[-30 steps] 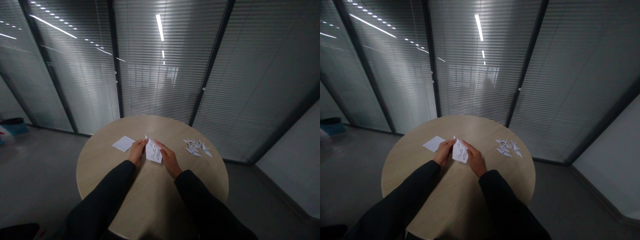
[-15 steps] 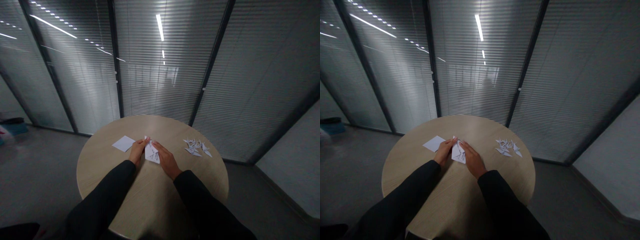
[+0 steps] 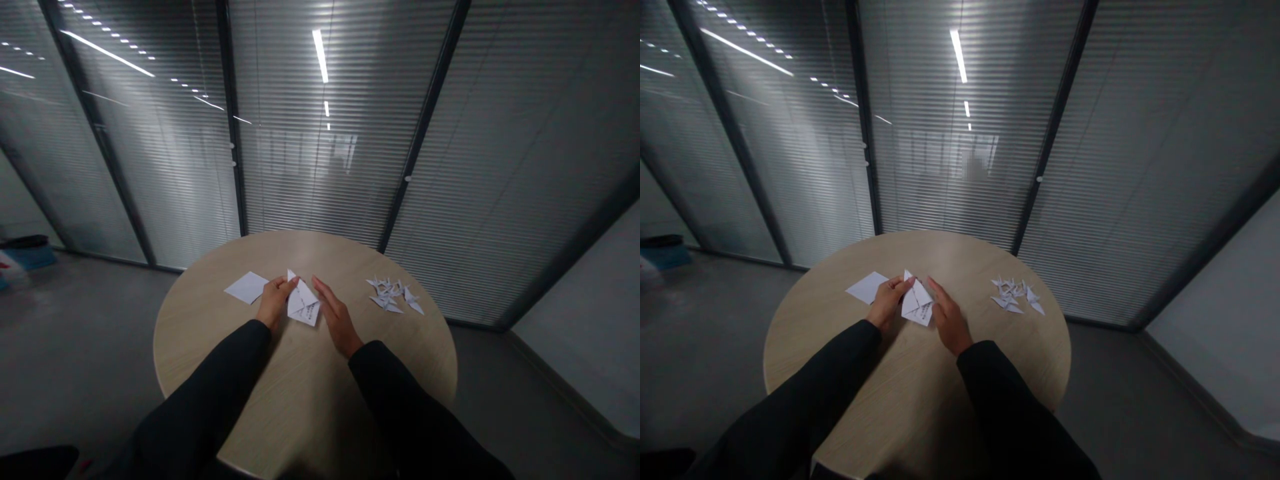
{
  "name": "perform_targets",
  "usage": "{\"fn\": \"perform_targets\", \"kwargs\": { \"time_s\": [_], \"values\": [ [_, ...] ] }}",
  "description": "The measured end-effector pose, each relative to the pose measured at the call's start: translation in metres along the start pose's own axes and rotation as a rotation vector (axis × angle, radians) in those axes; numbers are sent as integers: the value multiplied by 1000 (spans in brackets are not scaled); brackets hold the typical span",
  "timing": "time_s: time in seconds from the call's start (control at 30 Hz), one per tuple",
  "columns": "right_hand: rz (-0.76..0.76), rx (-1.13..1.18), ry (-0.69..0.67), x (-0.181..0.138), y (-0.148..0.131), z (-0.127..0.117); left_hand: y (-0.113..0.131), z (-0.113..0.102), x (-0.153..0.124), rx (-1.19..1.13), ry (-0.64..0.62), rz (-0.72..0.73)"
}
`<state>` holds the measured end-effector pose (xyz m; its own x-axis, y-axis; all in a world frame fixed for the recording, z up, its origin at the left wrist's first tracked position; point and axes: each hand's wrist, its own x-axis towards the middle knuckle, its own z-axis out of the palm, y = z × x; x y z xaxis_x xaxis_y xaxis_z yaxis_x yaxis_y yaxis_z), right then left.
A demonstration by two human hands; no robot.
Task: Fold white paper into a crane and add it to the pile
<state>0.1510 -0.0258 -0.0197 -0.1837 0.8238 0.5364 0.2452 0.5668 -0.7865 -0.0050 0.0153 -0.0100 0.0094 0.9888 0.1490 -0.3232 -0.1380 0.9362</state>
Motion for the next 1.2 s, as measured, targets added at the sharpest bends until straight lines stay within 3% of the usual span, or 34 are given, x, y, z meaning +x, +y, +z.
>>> {"fn": "perform_targets", "kwargs": {
  "time_s": [0.13, 0.27, 0.37, 0.97, 1.2],
  "values": [
    [303, 290, 90, 6, 7, 0, 3, 2, -3, 39, -41, 19],
    [416, 359, -12, 7, 6, 2, 7, 6, -6, 57, -73, 3],
    [442, 337, -68, 5, 3, 2, 8, 8, -7, 101, -88, 8],
    [491, 345, -46, 4, 13, 3, 10, 12, -10, 122, -163, 8],
    [475, 327, -59, 4, 9, 2, 9, 9, -9, 205, -155, 93]
  ]
}}
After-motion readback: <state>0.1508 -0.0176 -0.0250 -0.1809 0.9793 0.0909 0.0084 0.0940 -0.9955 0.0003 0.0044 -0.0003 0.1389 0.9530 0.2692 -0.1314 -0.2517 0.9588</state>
